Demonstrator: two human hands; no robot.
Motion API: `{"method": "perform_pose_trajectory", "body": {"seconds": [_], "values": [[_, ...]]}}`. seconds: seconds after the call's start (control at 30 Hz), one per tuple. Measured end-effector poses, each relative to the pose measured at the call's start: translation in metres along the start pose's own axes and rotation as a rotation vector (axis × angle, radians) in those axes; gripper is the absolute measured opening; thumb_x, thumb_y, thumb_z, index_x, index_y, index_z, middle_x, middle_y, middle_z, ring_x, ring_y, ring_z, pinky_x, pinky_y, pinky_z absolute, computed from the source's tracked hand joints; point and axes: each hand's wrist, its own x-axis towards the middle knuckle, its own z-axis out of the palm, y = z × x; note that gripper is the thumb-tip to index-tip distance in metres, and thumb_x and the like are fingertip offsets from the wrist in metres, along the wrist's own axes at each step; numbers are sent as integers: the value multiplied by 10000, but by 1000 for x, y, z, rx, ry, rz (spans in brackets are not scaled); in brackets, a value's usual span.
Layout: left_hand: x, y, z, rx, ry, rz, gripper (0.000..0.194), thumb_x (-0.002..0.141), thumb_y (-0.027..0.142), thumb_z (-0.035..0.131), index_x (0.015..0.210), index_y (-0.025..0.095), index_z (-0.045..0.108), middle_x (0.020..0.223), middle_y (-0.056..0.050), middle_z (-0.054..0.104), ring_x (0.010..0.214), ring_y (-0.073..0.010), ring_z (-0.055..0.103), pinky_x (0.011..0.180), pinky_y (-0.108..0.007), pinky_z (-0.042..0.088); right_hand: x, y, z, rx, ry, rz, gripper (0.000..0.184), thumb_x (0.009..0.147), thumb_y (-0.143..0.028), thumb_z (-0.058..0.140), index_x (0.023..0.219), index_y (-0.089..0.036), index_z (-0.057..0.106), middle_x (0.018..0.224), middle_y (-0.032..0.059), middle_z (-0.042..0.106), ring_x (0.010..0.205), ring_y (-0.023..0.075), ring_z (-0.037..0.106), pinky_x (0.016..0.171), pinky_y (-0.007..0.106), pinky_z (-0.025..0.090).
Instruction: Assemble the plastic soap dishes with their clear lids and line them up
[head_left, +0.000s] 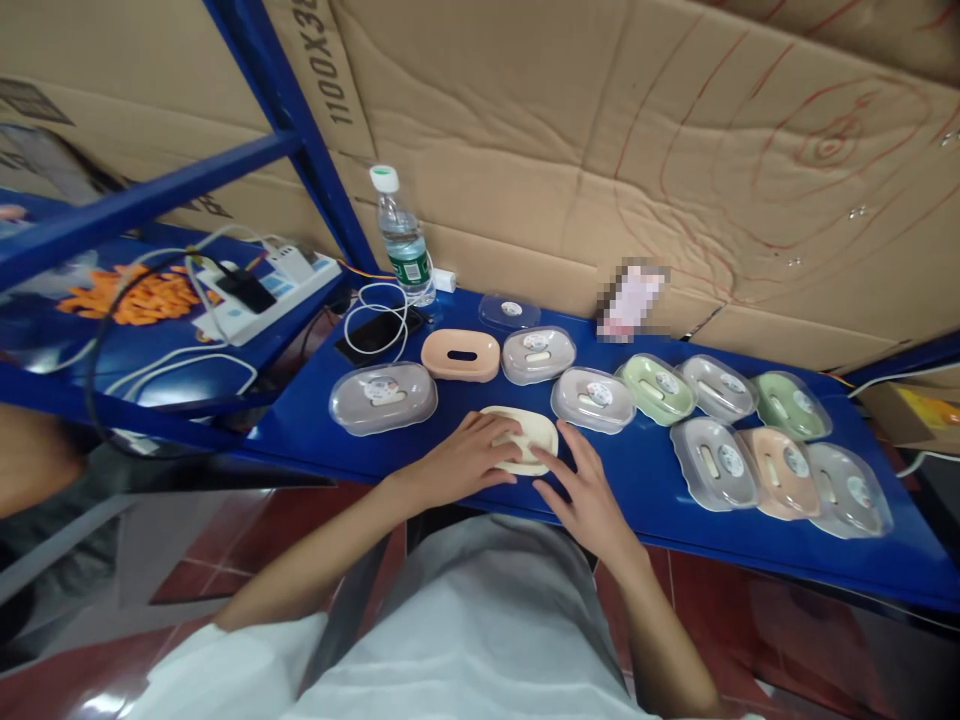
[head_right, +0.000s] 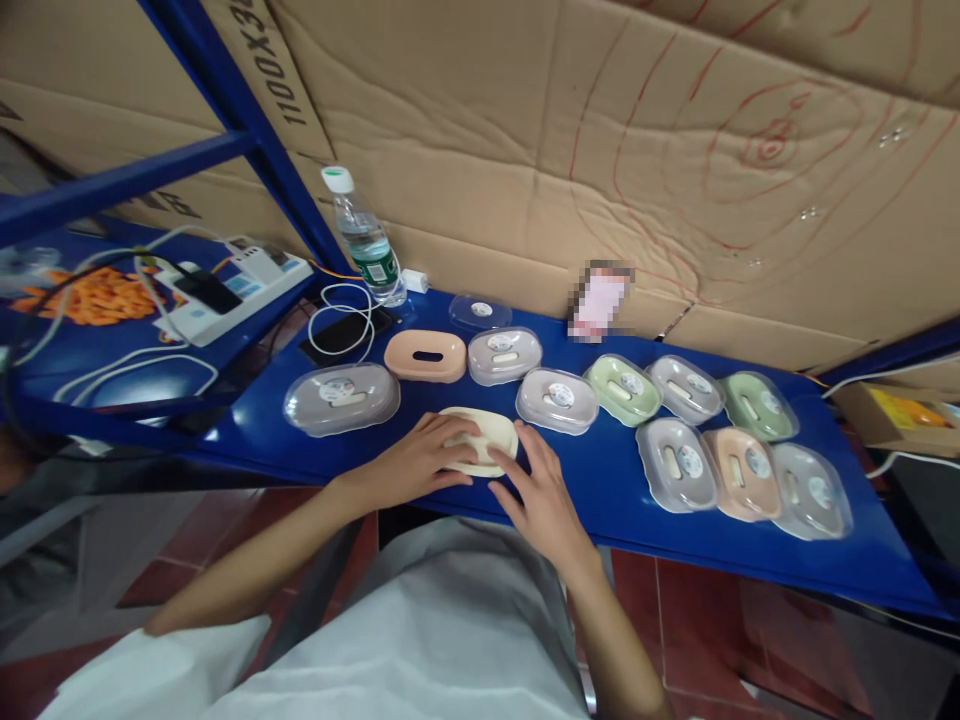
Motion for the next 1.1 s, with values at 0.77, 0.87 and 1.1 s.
{"method": "perform_pose_trajectory", "body": {"seconds": [0.77,0.87,1.1], "values": [[40,-76,-56,306,-63,-392,473,1025,171,542,1493,215,586,1561,-159,619,1454,-365,582,1193,-560,456,1,0,1,10,14,5,290,1112,-345,578,1348,-253,718,1636,143,534,1545,345,482,1219,573,492],[40,-71,-58,295,13,-413,418,1069,207,484,1465,195,617,1487,-170,675,1384,-353,644,1144,-527,507,1,1,1,21,3,12,290,1113,-346,576,1354,-259,712,1642,143,526,1551,350,474,1215,580,492],[26,-39,-65,209,261,-260,363,1121,294,479,1423,201,658,1435,-140,722,1348,-317,673,1166,-502,505,0,-1,-1,53,-39,75,539,1119,-365,559,1645,-309,454,1717,147,433,1586,352,442,1253,607,462]]}}
